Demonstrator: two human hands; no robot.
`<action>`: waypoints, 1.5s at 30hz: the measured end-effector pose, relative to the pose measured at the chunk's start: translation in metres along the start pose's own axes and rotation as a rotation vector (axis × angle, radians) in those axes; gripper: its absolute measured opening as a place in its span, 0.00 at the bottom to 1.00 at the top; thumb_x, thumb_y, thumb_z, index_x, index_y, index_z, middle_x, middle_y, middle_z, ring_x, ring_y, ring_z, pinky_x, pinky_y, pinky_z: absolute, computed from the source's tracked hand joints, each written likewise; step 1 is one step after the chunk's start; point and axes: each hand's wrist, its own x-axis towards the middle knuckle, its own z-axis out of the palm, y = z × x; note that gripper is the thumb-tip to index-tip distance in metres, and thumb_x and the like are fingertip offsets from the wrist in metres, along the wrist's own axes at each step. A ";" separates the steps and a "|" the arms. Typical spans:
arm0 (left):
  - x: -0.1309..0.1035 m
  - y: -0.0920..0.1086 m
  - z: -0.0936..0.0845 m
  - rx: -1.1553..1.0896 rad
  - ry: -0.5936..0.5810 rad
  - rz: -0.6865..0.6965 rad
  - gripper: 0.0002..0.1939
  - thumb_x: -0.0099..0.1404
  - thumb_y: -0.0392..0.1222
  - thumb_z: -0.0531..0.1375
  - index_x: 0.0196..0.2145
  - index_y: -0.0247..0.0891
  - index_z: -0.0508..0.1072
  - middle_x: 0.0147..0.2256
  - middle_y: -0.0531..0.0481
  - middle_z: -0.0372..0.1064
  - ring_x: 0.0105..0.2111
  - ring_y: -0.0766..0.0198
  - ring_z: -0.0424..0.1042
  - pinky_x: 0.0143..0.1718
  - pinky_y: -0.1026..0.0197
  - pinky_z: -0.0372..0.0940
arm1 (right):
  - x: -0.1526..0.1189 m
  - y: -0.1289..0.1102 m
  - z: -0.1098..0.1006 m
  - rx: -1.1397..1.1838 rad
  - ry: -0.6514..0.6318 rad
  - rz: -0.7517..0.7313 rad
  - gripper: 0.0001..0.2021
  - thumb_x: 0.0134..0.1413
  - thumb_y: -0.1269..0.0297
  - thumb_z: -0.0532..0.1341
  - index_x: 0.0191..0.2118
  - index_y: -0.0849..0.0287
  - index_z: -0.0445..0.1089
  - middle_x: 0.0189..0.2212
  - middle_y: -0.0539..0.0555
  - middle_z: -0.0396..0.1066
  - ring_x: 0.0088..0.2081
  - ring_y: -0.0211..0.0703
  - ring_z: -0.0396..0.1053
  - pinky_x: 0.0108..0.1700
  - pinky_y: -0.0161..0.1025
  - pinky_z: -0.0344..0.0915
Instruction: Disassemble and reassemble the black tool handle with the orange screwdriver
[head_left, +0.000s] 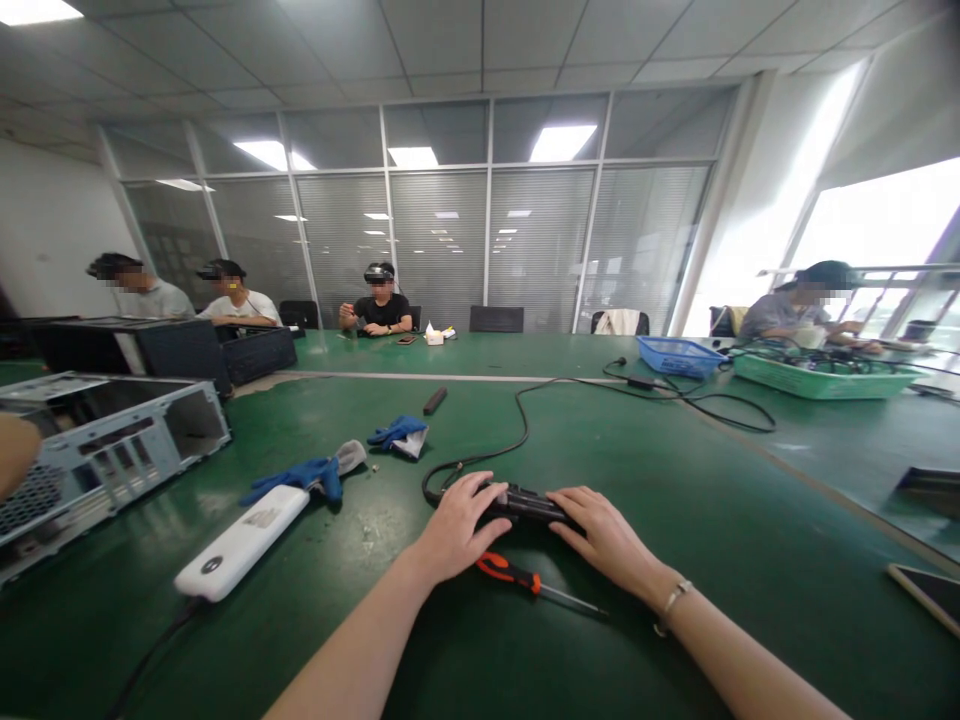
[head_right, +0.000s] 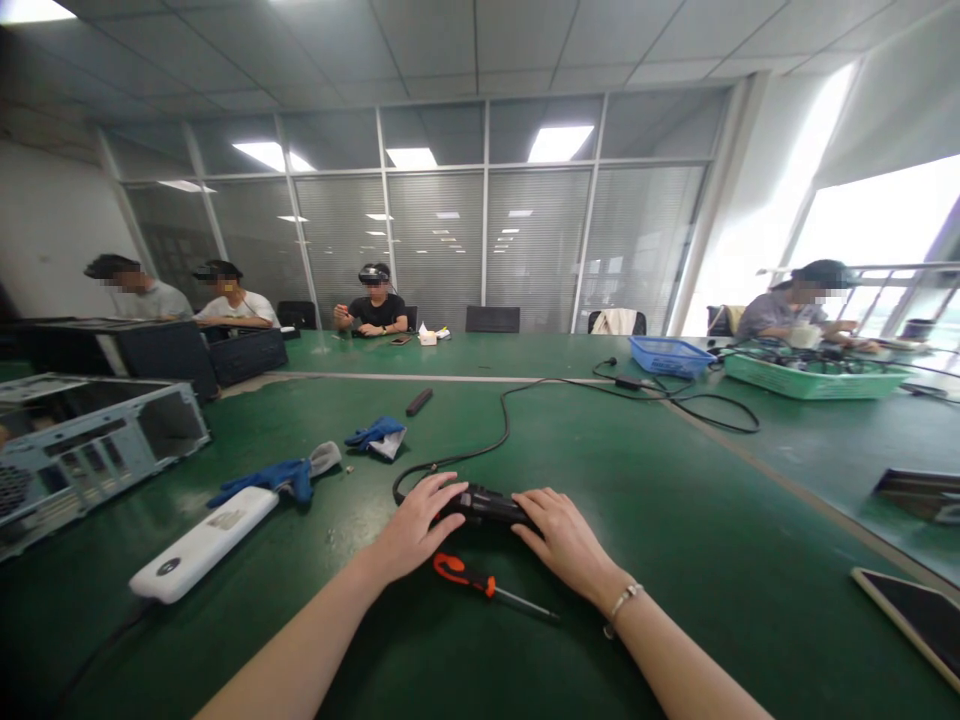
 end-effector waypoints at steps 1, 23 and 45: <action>0.001 -0.005 0.003 0.001 0.030 -0.027 0.21 0.69 0.49 0.53 0.58 0.44 0.62 0.60 0.45 0.56 0.60 0.54 0.55 0.61 0.48 0.51 | 0.000 0.000 0.000 -0.011 -0.009 -0.003 0.18 0.61 0.58 0.54 0.55 0.55 0.65 0.47 0.58 0.70 0.46 0.50 0.66 0.48 0.49 0.64; 0.005 -0.046 0.011 -0.063 0.026 -0.053 0.29 0.58 0.38 0.64 0.57 0.42 0.65 0.54 0.45 0.66 0.54 0.54 0.64 0.58 0.51 0.57 | 0.008 -0.006 0.010 -0.036 0.058 -0.050 0.18 0.62 0.60 0.55 0.55 0.56 0.64 0.46 0.58 0.71 0.45 0.47 0.68 0.49 0.46 0.65; 0.005 -0.035 0.010 -0.178 0.001 -0.050 0.29 0.55 0.35 0.66 0.55 0.42 0.68 0.54 0.47 0.67 0.55 0.55 0.65 0.60 0.51 0.56 | 0.001 0.004 0.002 -0.042 0.054 -0.065 0.17 0.63 0.59 0.54 0.56 0.55 0.64 0.47 0.58 0.71 0.45 0.47 0.68 0.48 0.46 0.66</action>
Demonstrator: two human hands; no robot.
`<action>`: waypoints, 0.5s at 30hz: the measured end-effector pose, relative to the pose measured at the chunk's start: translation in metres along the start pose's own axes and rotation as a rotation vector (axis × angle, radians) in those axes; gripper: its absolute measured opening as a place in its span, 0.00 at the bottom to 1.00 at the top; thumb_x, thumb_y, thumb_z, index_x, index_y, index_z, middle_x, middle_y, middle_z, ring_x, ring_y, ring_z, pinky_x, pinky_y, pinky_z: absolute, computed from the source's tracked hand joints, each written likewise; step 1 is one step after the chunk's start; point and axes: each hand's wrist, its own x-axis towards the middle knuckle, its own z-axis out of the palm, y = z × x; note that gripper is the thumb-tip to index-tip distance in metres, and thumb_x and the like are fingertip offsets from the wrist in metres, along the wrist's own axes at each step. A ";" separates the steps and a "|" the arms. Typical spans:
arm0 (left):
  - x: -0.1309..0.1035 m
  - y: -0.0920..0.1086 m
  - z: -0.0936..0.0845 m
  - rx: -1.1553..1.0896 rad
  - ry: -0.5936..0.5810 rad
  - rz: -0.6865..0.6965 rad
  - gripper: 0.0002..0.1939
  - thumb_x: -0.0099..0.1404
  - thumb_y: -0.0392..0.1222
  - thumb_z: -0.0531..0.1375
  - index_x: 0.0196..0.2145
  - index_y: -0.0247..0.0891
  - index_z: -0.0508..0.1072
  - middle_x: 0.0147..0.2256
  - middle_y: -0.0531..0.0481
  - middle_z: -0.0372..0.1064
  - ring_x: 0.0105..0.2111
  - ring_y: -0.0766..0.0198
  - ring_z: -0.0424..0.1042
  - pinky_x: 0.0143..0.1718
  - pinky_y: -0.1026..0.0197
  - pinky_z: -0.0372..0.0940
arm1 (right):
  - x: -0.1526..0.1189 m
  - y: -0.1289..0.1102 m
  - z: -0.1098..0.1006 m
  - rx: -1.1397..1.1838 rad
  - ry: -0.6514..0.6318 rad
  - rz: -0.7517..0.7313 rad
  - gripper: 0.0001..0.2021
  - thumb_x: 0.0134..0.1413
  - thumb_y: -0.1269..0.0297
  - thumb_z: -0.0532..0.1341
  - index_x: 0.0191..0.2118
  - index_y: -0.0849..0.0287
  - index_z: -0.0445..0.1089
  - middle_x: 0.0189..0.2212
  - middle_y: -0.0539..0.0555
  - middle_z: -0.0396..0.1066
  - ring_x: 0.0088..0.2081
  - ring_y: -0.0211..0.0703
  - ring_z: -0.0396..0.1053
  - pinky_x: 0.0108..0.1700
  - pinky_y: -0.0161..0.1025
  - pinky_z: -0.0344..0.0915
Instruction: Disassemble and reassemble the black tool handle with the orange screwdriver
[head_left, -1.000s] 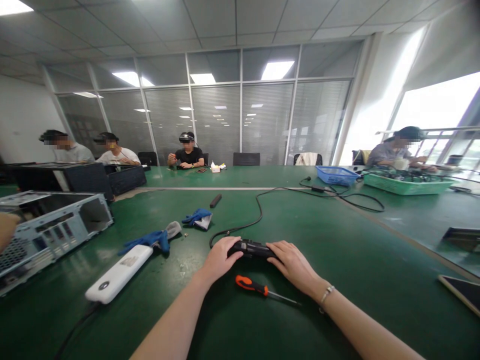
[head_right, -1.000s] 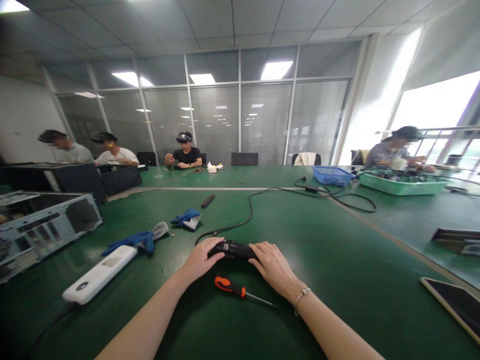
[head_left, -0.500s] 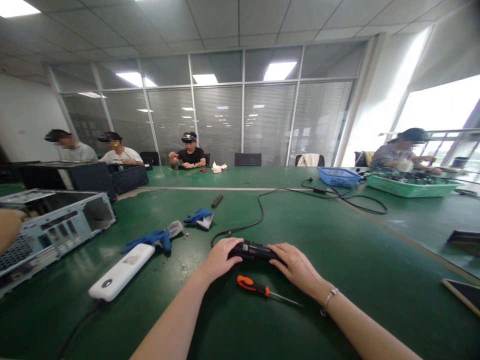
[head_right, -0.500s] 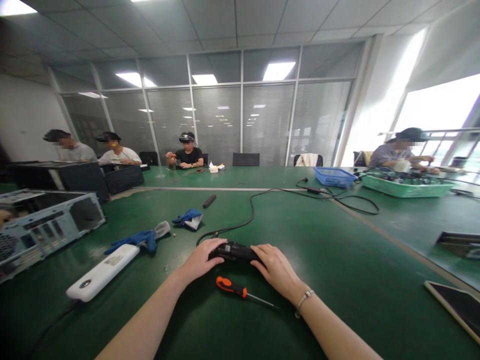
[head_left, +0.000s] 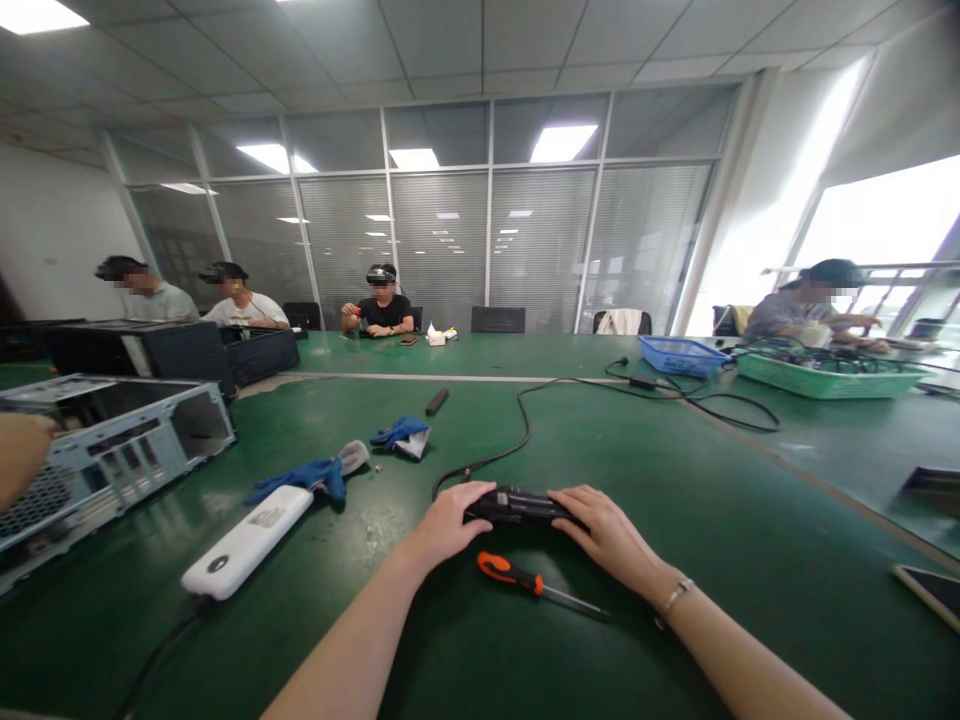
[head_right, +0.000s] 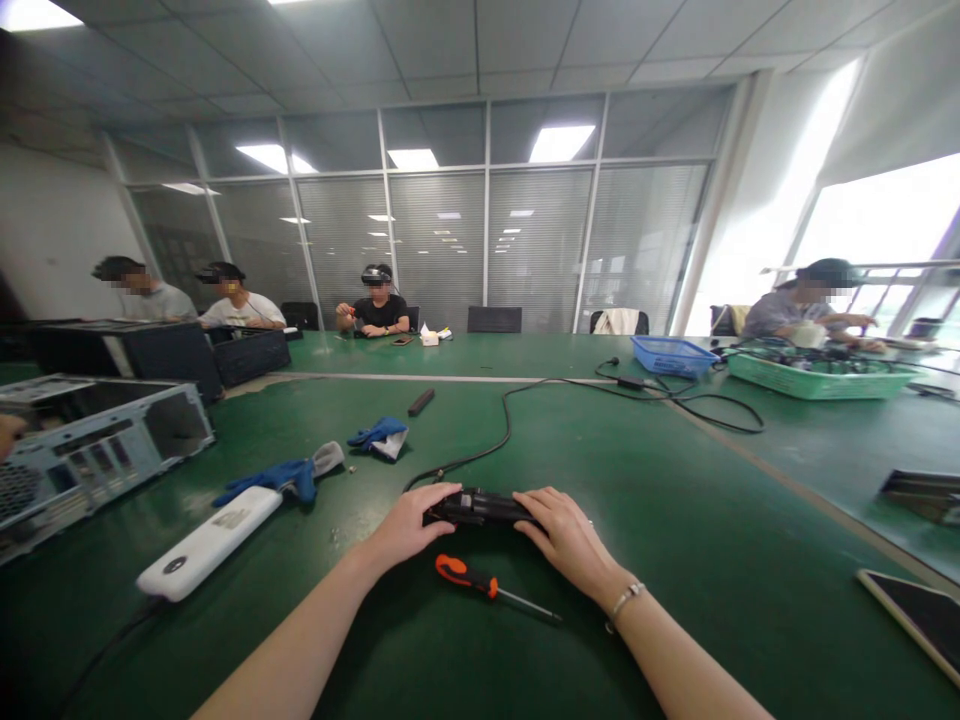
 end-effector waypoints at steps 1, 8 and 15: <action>0.000 0.000 0.000 -0.014 0.000 0.003 0.30 0.54 0.34 0.66 0.55 0.43 0.68 0.54 0.47 0.67 0.55 0.55 0.66 0.60 0.51 0.56 | 0.000 0.000 -0.001 -0.005 0.011 -0.007 0.17 0.63 0.59 0.54 0.56 0.55 0.64 0.47 0.58 0.71 0.45 0.47 0.68 0.47 0.46 0.66; 0.001 -0.006 -0.002 -0.095 0.043 -0.066 0.33 0.51 0.33 0.68 0.56 0.41 0.67 0.53 0.46 0.68 0.53 0.53 0.67 0.59 0.53 0.58 | 0.004 -0.011 0.006 -0.026 0.104 -0.013 0.17 0.63 0.59 0.53 0.55 0.55 0.64 0.47 0.58 0.71 0.46 0.48 0.68 0.47 0.47 0.66; 0.001 -0.009 -0.010 0.000 0.003 -0.084 0.30 0.52 0.37 0.67 0.53 0.42 0.70 0.52 0.47 0.70 0.52 0.52 0.68 0.57 0.52 0.59 | 0.009 -0.018 0.011 -0.020 0.072 -0.018 0.16 0.63 0.60 0.54 0.55 0.54 0.65 0.47 0.58 0.71 0.46 0.49 0.68 0.47 0.48 0.65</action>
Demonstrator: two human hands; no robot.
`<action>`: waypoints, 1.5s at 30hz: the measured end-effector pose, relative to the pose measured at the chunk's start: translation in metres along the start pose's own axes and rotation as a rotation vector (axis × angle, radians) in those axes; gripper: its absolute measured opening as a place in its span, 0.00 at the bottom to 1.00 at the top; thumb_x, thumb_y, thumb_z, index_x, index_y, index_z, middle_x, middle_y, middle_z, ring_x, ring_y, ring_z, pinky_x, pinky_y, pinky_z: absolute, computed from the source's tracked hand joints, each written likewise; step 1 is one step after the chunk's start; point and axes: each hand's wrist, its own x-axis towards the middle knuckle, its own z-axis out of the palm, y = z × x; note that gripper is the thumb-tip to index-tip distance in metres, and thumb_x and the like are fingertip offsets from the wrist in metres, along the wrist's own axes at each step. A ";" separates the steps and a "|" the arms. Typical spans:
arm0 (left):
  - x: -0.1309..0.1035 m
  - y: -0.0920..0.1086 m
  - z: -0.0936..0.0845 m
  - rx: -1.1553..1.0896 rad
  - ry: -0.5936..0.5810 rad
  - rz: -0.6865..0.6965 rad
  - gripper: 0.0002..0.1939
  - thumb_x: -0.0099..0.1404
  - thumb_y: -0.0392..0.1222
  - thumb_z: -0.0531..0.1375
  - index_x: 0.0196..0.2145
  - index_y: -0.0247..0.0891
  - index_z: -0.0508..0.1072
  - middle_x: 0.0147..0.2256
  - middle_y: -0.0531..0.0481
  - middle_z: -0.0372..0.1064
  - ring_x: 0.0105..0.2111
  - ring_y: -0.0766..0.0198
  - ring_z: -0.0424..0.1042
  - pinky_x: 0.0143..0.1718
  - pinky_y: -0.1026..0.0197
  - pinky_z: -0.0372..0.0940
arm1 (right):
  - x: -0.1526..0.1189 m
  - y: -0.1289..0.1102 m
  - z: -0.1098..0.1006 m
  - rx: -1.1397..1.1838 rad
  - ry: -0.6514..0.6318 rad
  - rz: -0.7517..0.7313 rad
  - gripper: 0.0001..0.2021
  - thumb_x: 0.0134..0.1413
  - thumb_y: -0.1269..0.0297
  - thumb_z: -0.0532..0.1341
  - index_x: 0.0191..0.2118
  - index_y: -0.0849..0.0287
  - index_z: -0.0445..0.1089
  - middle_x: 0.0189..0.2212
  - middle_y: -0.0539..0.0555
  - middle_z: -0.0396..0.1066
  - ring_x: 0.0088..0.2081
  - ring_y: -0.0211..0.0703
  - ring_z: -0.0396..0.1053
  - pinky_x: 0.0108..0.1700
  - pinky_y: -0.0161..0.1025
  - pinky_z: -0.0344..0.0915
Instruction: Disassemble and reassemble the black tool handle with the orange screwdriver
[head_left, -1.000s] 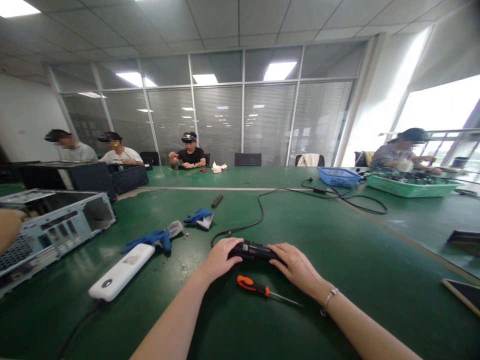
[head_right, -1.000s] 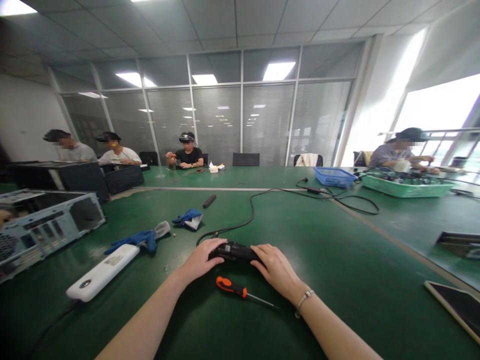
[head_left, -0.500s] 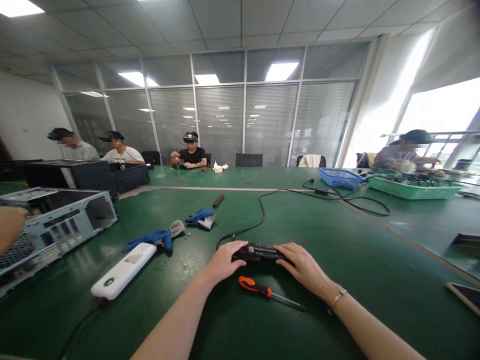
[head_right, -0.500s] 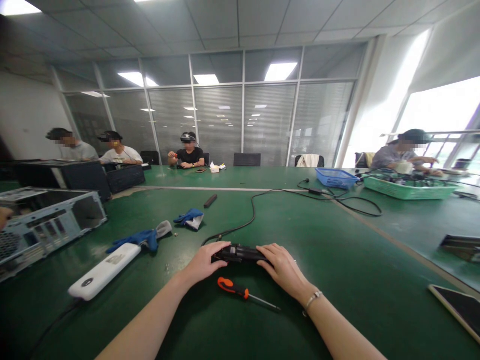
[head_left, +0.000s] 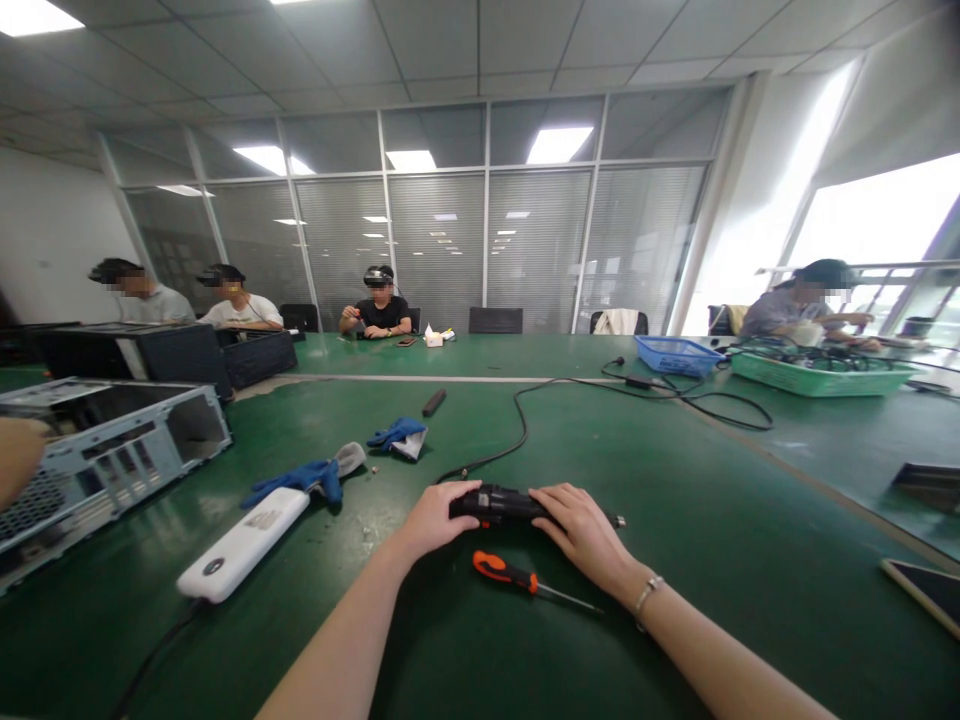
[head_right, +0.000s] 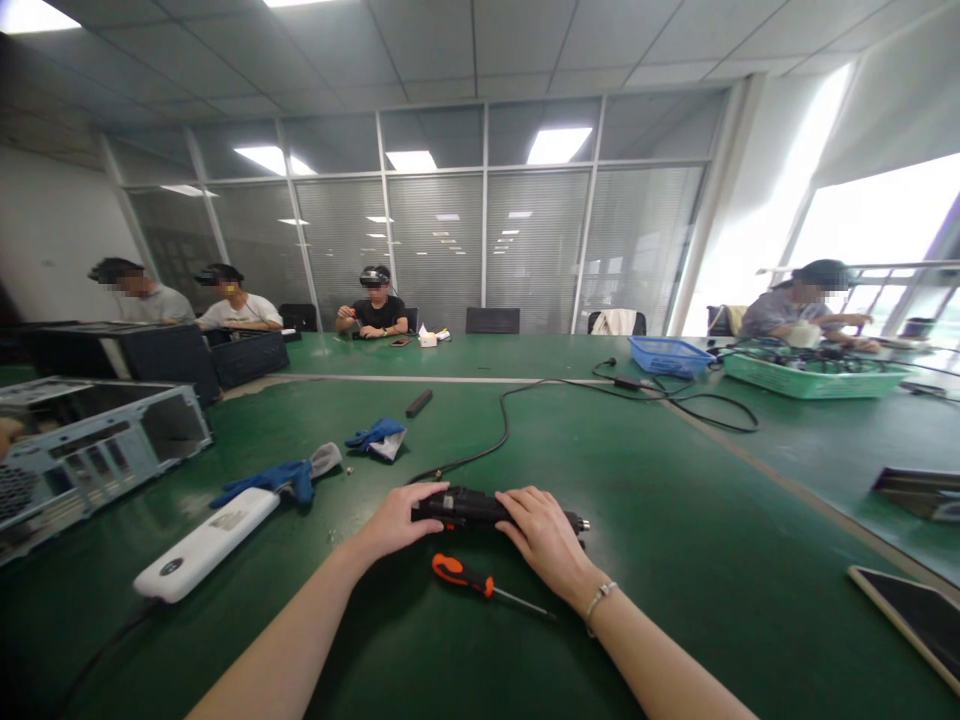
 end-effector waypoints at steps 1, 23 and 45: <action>0.000 0.000 -0.001 0.014 -0.008 -0.003 0.29 0.53 0.37 0.67 0.54 0.42 0.70 0.52 0.47 0.70 0.52 0.53 0.68 0.56 0.52 0.59 | 0.001 0.000 0.000 0.005 0.003 0.007 0.16 0.62 0.60 0.54 0.55 0.54 0.65 0.47 0.58 0.71 0.46 0.49 0.68 0.47 0.48 0.65; 0.002 -0.008 0.011 0.050 -0.058 0.004 0.30 0.60 0.41 0.63 0.59 0.41 0.63 0.57 0.44 0.63 0.57 0.54 0.62 0.60 0.51 0.54 | 0.003 0.008 -0.007 0.021 -0.066 0.055 0.17 0.62 0.59 0.55 0.54 0.54 0.66 0.46 0.57 0.72 0.44 0.48 0.69 0.46 0.46 0.66; 0.001 -0.006 0.010 0.051 -0.063 0.065 0.25 0.63 0.39 0.59 0.58 0.42 0.64 0.58 0.47 0.63 0.57 0.56 0.62 0.61 0.51 0.54 | 0.000 0.012 -0.007 -0.008 -0.043 0.016 0.17 0.62 0.59 0.54 0.55 0.53 0.66 0.45 0.57 0.73 0.43 0.47 0.69 0.45 0.46 0.66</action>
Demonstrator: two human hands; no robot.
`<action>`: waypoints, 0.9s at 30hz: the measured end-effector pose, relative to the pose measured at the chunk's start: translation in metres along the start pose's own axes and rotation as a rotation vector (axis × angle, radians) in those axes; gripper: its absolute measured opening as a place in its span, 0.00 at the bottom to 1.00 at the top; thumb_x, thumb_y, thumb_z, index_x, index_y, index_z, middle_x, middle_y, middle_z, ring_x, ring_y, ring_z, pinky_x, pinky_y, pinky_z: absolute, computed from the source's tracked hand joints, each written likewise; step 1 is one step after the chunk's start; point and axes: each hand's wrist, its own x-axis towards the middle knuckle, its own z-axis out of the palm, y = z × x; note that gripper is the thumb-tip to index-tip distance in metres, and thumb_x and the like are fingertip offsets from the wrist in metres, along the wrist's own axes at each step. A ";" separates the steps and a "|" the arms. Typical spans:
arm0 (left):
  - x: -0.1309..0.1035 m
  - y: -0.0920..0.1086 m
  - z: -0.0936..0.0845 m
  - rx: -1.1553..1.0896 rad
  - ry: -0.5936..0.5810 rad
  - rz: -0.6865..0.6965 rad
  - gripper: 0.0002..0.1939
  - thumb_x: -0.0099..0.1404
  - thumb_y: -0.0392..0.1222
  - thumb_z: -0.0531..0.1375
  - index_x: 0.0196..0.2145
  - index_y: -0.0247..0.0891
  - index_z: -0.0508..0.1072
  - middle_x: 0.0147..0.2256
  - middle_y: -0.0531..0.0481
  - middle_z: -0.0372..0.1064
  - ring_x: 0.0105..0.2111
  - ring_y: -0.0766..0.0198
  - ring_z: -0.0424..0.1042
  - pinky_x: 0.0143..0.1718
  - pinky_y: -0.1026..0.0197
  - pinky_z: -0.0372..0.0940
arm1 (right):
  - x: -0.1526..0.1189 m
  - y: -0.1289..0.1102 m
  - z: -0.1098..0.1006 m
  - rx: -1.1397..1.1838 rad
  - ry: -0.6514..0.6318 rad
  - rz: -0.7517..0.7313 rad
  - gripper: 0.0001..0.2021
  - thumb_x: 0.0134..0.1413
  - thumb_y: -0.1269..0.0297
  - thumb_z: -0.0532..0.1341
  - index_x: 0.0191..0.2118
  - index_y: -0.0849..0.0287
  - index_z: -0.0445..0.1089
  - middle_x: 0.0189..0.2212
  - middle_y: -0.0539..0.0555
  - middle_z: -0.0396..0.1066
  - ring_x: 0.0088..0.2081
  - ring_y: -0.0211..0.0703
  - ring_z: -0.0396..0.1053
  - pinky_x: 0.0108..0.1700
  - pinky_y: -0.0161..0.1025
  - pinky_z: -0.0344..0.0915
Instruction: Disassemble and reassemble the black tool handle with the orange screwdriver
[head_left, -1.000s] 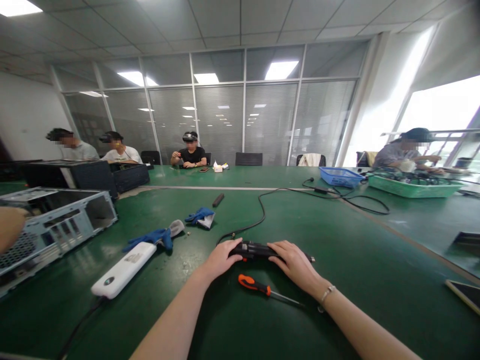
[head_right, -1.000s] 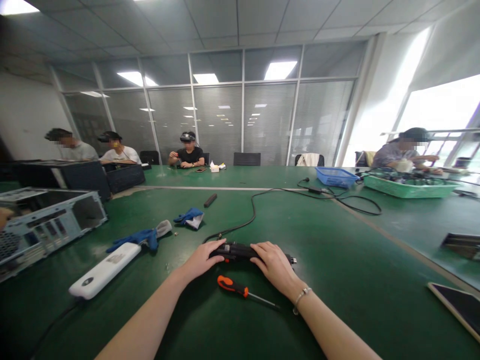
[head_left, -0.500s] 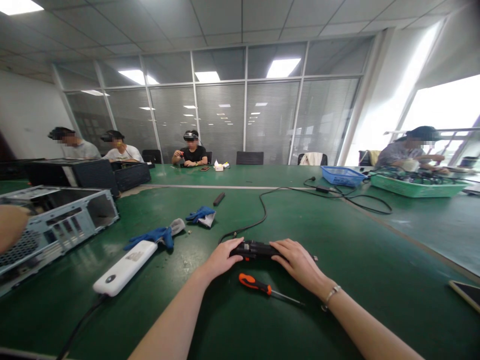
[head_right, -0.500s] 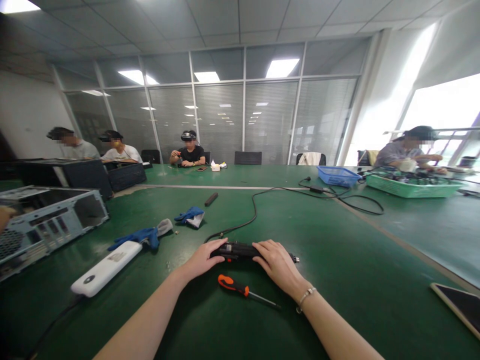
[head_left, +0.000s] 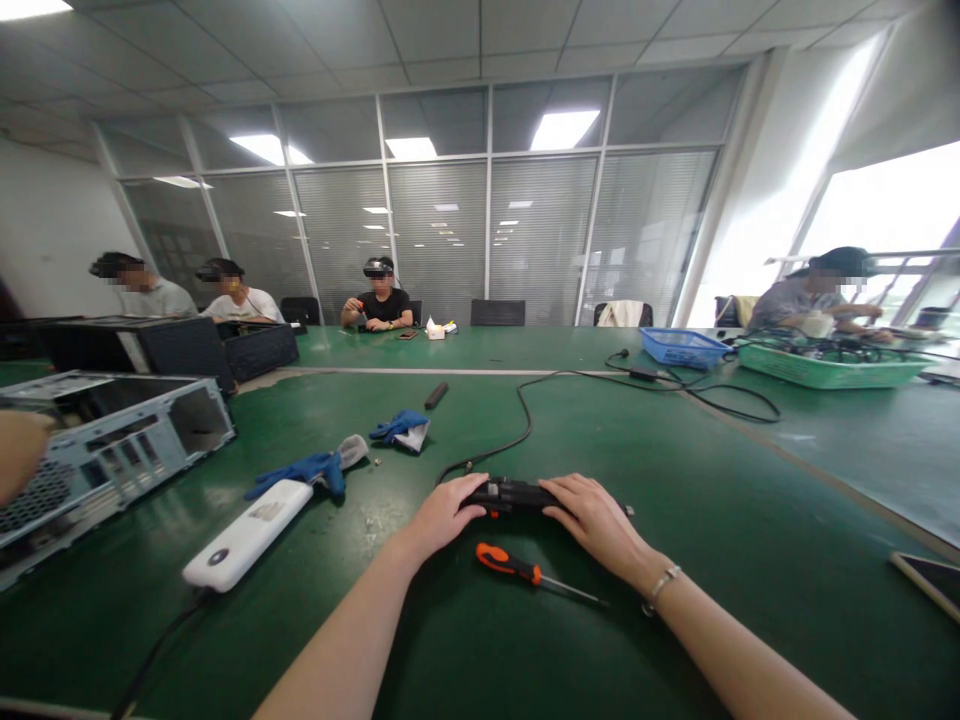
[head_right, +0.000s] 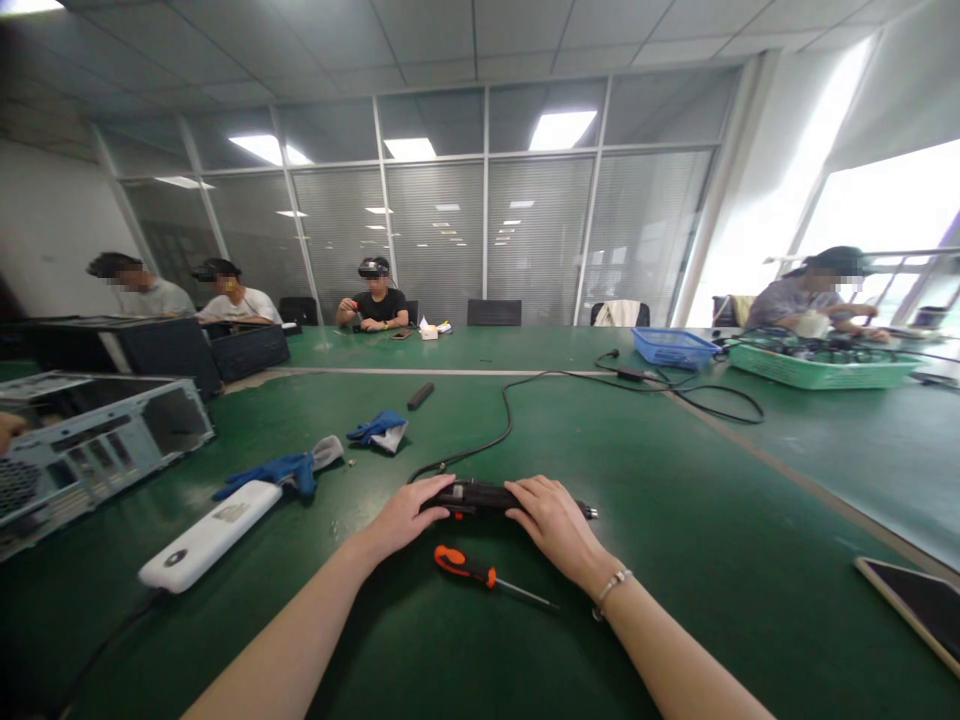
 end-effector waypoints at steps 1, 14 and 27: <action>0.000 0.000 0.000 0.002 -0.001 0.001 0.25 0.63 0.39 0.59 0.58 0.42 0.64 0.57 0.47 0.63 0.57 0.56 0.62 0.61 0.51 0.54 | 0.000 0.000 0.000 0.001 0.000 0.002 0.17 0.62 0.58 0.54 0.55 0.53 0.66 0.45 0.57 0.72 0.43 0.47 0.69 0.45 0.46 0.66; -0.001 0.008 -0.002 0.051 -0.002 0.016 0.25 0.63 0.38 0.60 0.58 0.40 0.63 0.57 0.45 0.63 0.57 0.57 0.63 0.60 0.54 0.55 | 0.000 0.002 -0.002 -0.006 -0.001 0.005 0.17 0.62 0.59 0.54 0.55 0.54 0.66 0.46 0.57 0.72 0.44 0.48 0.68 0.46 0.47 0.65; 0.000 0.005 0.000 0.018 0.023 0.040 0.24 0.62 0.37 0.60 0.56 0.41 0.65 0.56 0.47 0.65 0.56 0.56 0.64 0.60 0.53 0.55 | -0.002 0.000 -0.003 -0.002 0.005 -0.012 0.17 0.62 0.59 0.55 0.54 0.55 0.66 0.45 0.57 0.72 0.44 0.47 0.69 0.46 0.46 0.65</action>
